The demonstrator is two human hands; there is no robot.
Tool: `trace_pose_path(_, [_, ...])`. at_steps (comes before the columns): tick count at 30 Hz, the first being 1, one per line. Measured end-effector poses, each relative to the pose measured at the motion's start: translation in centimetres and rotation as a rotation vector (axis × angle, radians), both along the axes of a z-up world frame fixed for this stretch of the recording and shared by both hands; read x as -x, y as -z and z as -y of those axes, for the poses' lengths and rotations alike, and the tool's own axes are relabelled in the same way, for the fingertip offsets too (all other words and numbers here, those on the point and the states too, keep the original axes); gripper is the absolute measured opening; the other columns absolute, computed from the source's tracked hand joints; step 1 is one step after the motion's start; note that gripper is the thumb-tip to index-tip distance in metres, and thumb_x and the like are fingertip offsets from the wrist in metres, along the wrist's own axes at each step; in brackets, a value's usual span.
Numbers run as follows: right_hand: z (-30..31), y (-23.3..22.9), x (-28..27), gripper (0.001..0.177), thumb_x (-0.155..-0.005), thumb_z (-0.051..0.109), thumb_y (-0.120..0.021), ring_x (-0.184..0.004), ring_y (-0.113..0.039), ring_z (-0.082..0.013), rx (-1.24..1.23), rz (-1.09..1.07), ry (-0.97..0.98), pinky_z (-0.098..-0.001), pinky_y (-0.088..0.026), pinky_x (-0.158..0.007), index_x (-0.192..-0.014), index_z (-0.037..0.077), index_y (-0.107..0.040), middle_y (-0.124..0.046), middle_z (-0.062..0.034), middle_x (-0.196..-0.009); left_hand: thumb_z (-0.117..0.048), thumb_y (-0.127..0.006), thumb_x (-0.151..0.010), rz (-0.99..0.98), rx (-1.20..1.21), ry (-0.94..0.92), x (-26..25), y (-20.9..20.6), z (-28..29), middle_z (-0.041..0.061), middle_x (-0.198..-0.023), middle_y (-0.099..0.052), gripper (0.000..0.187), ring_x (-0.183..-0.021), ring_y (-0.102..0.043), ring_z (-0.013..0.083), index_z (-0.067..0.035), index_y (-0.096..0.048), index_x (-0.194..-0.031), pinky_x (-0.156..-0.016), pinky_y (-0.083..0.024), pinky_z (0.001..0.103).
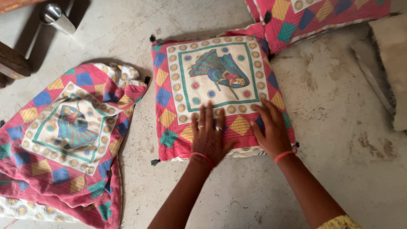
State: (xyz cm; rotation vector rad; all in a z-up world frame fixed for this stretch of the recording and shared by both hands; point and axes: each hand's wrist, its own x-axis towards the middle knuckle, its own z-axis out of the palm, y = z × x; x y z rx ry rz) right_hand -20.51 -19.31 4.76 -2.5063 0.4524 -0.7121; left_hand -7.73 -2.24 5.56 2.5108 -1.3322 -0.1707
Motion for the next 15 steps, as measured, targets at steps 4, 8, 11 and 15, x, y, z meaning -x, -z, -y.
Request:
trace_pose_path(4, [0.1, -0.4, 2.6, 0.041, -0.086, -0.001, -0.067, -0.137, -0.052, -0.0379, -0.058, 0.013, 0.021, -0.0452, -0.043, -0.114, -0.127, 0.005, -0.062, -0.054, -0.0166, -0.144, -0.071, -0.074, -0.071, -0.084, -0.077, 0.121, 1.6, -2.5, 0.7, 0.027, -0.163, -0.011, 0.116, -0.152, -0.011, 0.0452, -0.01, -0.026, -0.156, -0.119, -0.01, 0.065])
trace_pose_path(8, [0.7, -0.5, 4.1, 0.048, -0.075, -0.009, -0.06, -0.133, -0.054, -0.0374, -0.025, -0.031, 0.083, -0.0442, -0.046, -0.113, -0.12, 0.008, -0.066, -0.057, -0.0147, -0.139, -0.062, -0.083, -0.068, 0.043, -0.266, 0.33, 1.7, -3.5, 2.4, 0.027, -0.165, -0.014, 0.119, -0.153, -0.014, 0.0442, -0.006, -0.027, -0.157, -0.122, -0.015, 0.061])
trace_pose_path(11, [0.4, -0.7, 5.0, 0.048, -0.07, -0.007, -0.063, -0.128, -0.055, -0.0385, -0.033, -0.078, 0.062, -0.045, -0.046, -0.109, -0.116, 0.006, -0.066, -0.058, -0.0157, -0.135, -0.054, -0.086, -0.07, 0.185, -0.272, 0.428, 1.6, -3.1, 3.6, 0.027, -0.164, -0.019, 0.116, -0.152, -0.019, 0.0447, -0.003, -0.028, -0.156, -0.12, -0.021, 0.059])
trace_pose_path(15, [-0.2, -1.4, 4.8, 0.048, -0.069, -0.001, -0.073, -0.125, -0.053, -0.0411, -0.035, -0.043, 0.018, -0.0472, -0.045, -0.106, -0.116, 0.004, -0.066, -0.057, -0.0182, -0.134, -0.047, -0.085, -0.075, 0.242, -0.264, 0.438, 2.0, -1.9, 3.7, 0.029, -0.163, -0.023, 0.108, -0.151, -0.024, 0.0446, -0.001, -0.03, -0.156, -0.12, -0.023, 0.056])
